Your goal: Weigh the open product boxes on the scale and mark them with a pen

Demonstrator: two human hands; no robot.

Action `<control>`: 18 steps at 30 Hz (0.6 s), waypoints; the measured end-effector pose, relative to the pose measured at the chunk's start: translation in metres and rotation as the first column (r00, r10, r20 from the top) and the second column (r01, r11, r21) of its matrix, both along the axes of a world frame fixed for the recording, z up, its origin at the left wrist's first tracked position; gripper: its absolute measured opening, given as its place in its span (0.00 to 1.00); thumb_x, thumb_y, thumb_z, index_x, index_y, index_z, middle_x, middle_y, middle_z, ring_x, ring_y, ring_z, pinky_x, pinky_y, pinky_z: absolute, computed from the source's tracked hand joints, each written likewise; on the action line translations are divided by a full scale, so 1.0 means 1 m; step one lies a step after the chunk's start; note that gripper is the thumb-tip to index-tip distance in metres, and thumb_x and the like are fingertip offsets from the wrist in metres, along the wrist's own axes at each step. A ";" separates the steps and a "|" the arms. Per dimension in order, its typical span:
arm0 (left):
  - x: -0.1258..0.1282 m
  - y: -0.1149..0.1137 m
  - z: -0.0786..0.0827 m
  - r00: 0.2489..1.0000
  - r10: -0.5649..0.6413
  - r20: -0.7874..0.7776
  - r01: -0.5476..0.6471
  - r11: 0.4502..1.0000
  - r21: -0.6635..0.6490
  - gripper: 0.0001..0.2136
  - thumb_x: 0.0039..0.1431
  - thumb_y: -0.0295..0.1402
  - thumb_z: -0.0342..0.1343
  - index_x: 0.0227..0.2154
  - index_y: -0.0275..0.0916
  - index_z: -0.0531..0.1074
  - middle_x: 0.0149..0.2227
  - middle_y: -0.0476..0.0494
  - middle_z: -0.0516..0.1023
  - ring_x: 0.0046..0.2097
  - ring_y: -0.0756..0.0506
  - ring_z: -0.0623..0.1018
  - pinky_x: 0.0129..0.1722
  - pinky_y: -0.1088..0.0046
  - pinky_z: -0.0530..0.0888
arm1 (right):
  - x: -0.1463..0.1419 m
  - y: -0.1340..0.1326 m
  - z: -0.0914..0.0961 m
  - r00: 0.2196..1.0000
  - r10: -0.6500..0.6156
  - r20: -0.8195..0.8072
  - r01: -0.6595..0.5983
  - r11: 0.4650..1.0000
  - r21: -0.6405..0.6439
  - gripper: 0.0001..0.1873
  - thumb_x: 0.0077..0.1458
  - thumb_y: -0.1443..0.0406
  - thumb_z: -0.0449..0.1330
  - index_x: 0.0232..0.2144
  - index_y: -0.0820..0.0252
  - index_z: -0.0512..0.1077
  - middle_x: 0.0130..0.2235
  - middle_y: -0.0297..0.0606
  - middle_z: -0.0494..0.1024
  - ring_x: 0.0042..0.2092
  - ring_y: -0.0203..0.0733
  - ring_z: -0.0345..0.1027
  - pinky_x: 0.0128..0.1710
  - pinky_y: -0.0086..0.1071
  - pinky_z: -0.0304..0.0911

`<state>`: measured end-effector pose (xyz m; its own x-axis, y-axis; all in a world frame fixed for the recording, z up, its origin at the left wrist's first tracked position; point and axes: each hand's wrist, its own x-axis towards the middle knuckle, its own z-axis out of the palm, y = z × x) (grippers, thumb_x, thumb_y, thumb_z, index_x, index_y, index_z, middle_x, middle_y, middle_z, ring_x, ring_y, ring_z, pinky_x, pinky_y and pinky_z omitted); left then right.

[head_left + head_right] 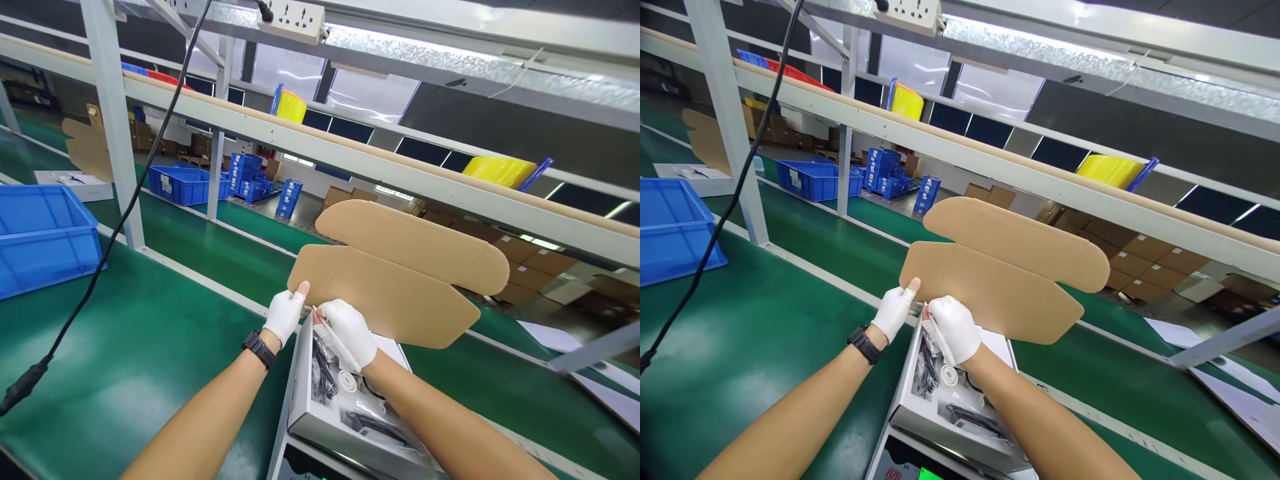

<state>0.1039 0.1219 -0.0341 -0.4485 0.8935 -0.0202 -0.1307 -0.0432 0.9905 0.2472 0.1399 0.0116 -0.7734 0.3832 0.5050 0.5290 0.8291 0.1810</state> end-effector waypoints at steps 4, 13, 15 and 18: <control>0.000 -0.001 0.003 1.000 -0.015 0.027 0.015 1.000 -0.003 0.25 0.46 0.59 0.52 0.20 0.38 0.69 0.28 0.36 0.78 0.32 0.42 0.78 0.29 0.71 0.73 | 0.000 -0.001 0.000 1.000 0.011 -0.001 -0.011 1.000 0.007 0.17 0.60 0.64 0.46 0.21 0.60 0.62 0.24 0.37 0.68 0.29 0.39 0.60 0.31 0.30 0.51; 0.002 -0.004 0.008 0.998 -0.024 0.065 0.023 1.000 0.007 0.27 0.48 0.59 0.51 0.21 0.36 0.70 0.26 0.37 0.78 0.30 0.44 0.78 0.29 0.73 0.74 | 0.000 -0.001 -0.001 0.997 0.050 -0.053 -0.048 0.998 0.037 0.17 0.60 0.65 0.47 0.20 0.60 0.60 0.23 0.36 0.66 0.28 0.38 0.57 0.30 0.30 0.49; 0.002 -0.004 0.008 0.998 -0.017 0.055 0.017 1.000 0.005 0.26 0.47 0.59 0.51 0.21 0.36 0.70 0.27 0.37 0.78 0.31 0.44 0.78 0.29 0.73 0.74 | 0.000 0.000 -0.002 0.997 0.057 -0.059 -0.054 0.998 0.039 0.17 0.60 0.65 0.47 0.20 0.60 0.59 0.23 0.35 0.66 0.27 0.37 0.56 0.29 0.30 0.49; 0.002 -0.004 0.008 0.998 -0.013 0.061 0.013 1.000 0.003 0.27 0.47 0.59 0.51 0.21 0.36 0.70 0.28 0.37 0.78 0.30 0.44 0.78 0.28 0.74 0.73 | 0.000 0.001 -0.002 0.996 0.069 -0.058 -0.067 0.997 0.043 0.16 0.60 0.65 0.47 0.19 0.60 0.59 0.22 0.35 0.65 0.27 0.37 0.55 0.29 0.30 0.49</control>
